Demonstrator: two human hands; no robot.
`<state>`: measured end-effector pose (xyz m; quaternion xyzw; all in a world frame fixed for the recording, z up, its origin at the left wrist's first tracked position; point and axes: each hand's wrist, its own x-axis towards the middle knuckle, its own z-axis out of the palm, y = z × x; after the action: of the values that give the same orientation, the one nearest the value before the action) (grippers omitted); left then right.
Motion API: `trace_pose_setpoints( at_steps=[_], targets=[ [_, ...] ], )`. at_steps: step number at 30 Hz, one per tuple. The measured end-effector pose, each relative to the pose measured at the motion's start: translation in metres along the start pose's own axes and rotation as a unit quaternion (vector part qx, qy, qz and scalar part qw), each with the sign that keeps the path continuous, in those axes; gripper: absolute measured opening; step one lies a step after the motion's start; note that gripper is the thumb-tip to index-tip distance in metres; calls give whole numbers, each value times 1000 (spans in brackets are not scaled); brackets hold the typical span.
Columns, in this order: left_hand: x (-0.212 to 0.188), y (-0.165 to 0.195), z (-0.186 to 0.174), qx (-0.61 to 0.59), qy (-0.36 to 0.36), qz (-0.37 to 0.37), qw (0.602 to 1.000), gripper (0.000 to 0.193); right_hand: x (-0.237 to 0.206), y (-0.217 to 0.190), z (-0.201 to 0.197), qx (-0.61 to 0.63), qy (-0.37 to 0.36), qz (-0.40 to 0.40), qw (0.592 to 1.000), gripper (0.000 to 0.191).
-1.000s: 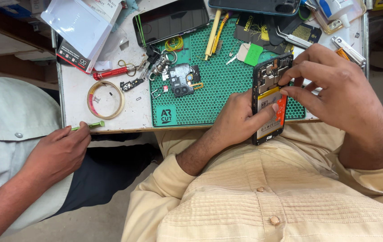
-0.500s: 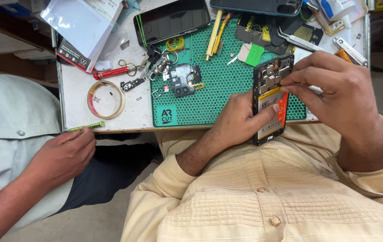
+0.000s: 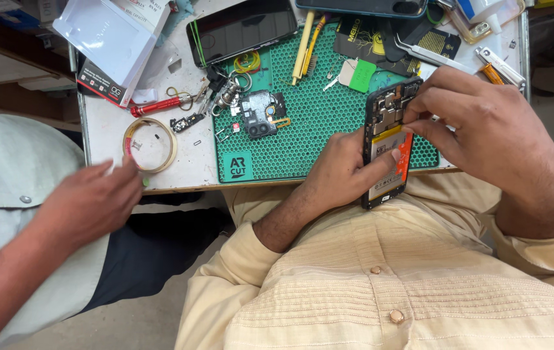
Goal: The person handles a disassembled Poco smartphone, repeatedly opening and closing the back cover, and pressing the power button to check the screen. The device is placed on a green anti-static mat on a workbench with tools and spare parts nearby.
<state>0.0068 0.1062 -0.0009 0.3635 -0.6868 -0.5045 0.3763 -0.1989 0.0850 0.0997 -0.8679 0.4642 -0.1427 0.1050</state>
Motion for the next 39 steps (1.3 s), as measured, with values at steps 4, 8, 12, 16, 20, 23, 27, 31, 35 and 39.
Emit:
trace_pose_setpoints(
  at_steps=[4, 8, 12, 16, 20, 23, 27, 31, 35, 39],
  targets=[
    [3, -2, 1, -12, 7, 13, 1000, 33, 0, 2, 0, 55, 24, -17, 998, 13],
    [4, -7, -4, -54, 3, -32, 998, 31, 0, 4, 2, 227, 85, 9, 970, 17],
    [4, -13, -10, -225, 35, -24, 973, 35, 0, -1, 26, 360, 182, 71, 912, 24],
    [4, -11, -11, -225, 33, -28, 973, 35, -6, -5, 52, 304, 228, 60, 923, 42],
    [3, -6, -5, -110, 24, -35, 993, 38, -12, 2, 63, 273, 222, 65, 934, 37],
    [4, -6, -5, -161, 71, -6, 984, 43, -12, 7, 68, 252, 241, 58, 935, 35],
    [7, -13, -11, -188, 68, -2, 980, 44, -3, 13, 69, 406, 222, 87, 882, 50],
    [9, -16, -12, -152, 61, -2, 987, 44, 2, 22, 65, 615, 153, 127, 763, 59],
    [11, -13, -9, -106, 47, -17, 993, 48, 3, 28, 72, 662, 118, 91, 735, 55],
    [13, -10, -9, -111, 38, -8, 993, 50, 1, 28, 81, 628, 143, 93, 759, 49]
  ],
)
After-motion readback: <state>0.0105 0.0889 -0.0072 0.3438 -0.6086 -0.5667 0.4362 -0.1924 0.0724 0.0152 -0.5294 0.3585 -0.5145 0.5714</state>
